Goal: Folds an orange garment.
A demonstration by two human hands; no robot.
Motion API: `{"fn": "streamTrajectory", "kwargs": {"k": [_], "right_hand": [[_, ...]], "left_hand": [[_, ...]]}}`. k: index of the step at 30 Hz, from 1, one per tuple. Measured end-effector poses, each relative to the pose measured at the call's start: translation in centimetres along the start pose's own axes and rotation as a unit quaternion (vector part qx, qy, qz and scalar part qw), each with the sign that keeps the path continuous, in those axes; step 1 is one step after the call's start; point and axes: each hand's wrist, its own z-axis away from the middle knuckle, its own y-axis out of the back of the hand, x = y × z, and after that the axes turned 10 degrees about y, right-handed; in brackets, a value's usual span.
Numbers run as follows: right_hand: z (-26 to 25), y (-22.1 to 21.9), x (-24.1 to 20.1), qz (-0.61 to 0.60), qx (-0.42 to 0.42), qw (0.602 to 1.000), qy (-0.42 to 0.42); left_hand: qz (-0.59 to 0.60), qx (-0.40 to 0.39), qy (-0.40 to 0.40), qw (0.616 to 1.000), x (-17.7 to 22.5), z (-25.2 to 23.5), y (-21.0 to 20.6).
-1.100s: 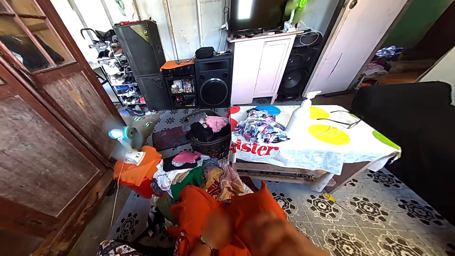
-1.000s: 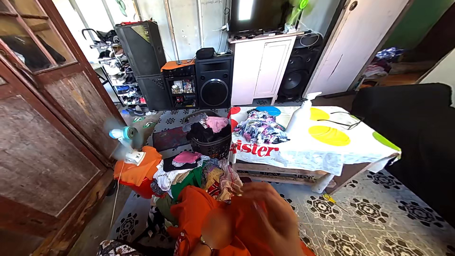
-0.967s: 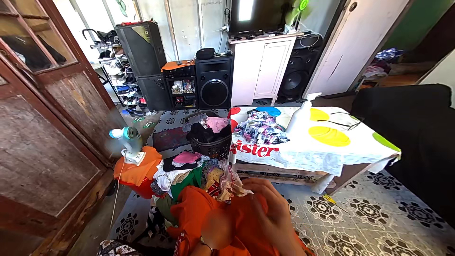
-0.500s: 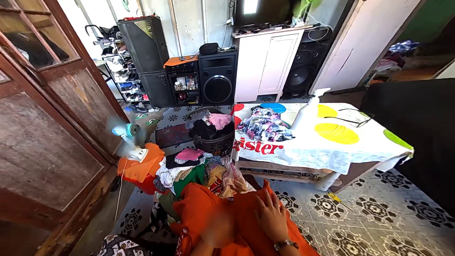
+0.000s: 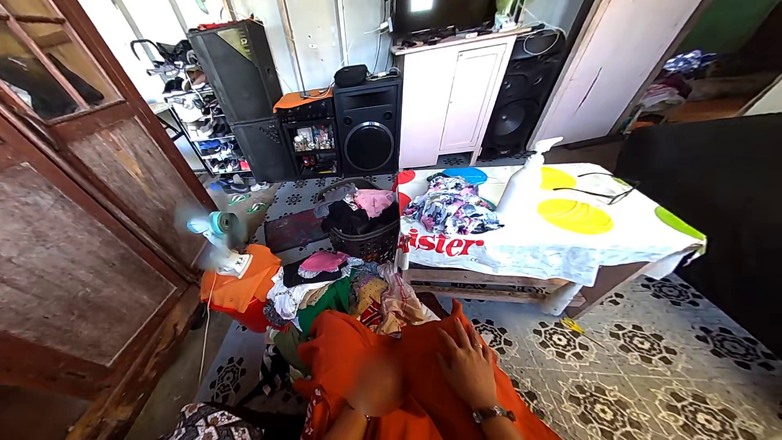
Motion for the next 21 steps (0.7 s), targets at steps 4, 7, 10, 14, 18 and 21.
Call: {"fn": "streamTrajectory", "kwargs": {"k": [4, 7, 10, 14, 18, 21], "right_hand": [[0.06, 0.14, -0.08, -0.012, 0.005, 1.0, 0.002], [0.0, 0.11, -0.05, -0.008, 0.001, 1.0, -0.001], [-0.02, -0.12, 0.08, -0.006, 0.01, 1.0, 0.005], [0.0, 0.08, -0.03, -0.006, 0.004, 1.0, 0.002], [0.04, 0.06, 0.0, -0.003, 0.005, 1.0, 0.001], [0.05, 0.07, -0.03, -0.001, 0.006, 1.0, 0.002]], "left_hand": [[0.006, 0.004, -0.002, 1.0, -0.02, 0.25, 0.22], [0.004, 0.002, -0.002, 1.0, -0.01, 0.18, 0.22], [0.001, -0.001, 0.0, 1.0, 0.0, 0.16, 0.23], [0.001, -0.002, 0.001, 1.0, -0.02, 0.16, 0.21], [0.002, 0.004, -0.002, 1.0, -0.07, 0.06, 0.07], [0.003, 0.0, 0.001, 1.0, -0.04, 0.07, 0.07]]}}
